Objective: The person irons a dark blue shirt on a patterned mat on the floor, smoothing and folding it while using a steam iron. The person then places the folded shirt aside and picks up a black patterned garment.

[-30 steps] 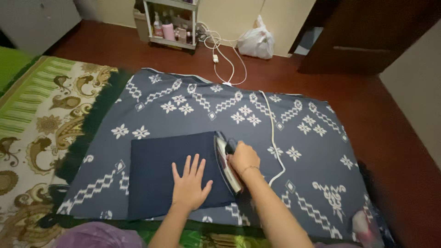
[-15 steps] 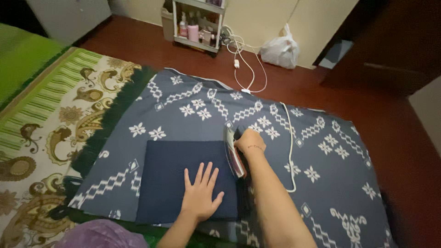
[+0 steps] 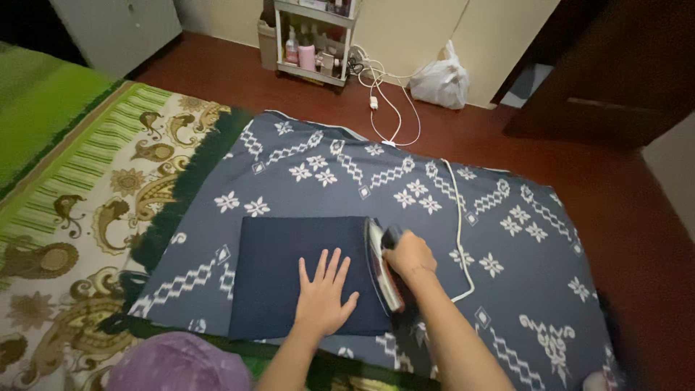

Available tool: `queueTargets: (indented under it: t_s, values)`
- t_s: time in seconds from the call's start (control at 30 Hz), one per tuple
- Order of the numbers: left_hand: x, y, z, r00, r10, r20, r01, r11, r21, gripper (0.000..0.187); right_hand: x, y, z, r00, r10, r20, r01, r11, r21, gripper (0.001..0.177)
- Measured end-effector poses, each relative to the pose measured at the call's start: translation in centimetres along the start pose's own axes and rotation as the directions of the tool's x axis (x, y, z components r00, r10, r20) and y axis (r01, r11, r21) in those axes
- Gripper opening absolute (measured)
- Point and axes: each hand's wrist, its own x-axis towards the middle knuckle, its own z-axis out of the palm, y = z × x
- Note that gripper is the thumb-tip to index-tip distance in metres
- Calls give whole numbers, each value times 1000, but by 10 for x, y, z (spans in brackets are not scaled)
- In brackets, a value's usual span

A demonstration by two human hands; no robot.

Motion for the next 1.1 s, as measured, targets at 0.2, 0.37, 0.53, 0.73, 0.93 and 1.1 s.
queueTargets:
  t_s: [0.2, 0.37, 0.53, 0.73, 0.93, 1.1]
  values:
    - [0, 0, 4, 1000, 6, -10, -5, 999, 37, 78, -36, 28, 7, 1000, -5, -20, 4, 1000, -27, 54]
    - [0, -2, 6, 1000, 9, -11, -9, 998, 55, 78, -36, 27, 8, 997, -34, -66, 34, 999, -5, 54]
    - [1, -2, 9, 999, 22, -44, -20, 999, 41, 79, -5, 14, 6, 996, -42, -78, 43, 999, 11, 55]
    - [2, -3, 9, 1000, -9, -15, 9, 1000, 8, 79, 49, -14, 1, 991, -96, -89, 94, 995, -34, 56]
    - [3, -5, 10, 1000, -3, -4, 3, 1000, -13, 80, 82, -36, 1, 975, -200, -99, 188, 976, -111, 55]
    - [5, -5, 12, 1000, 0, -10, 0, 1000, 22, 80, 89, -39, 6, 976, -189, -109, 176, 977, -119, 54]
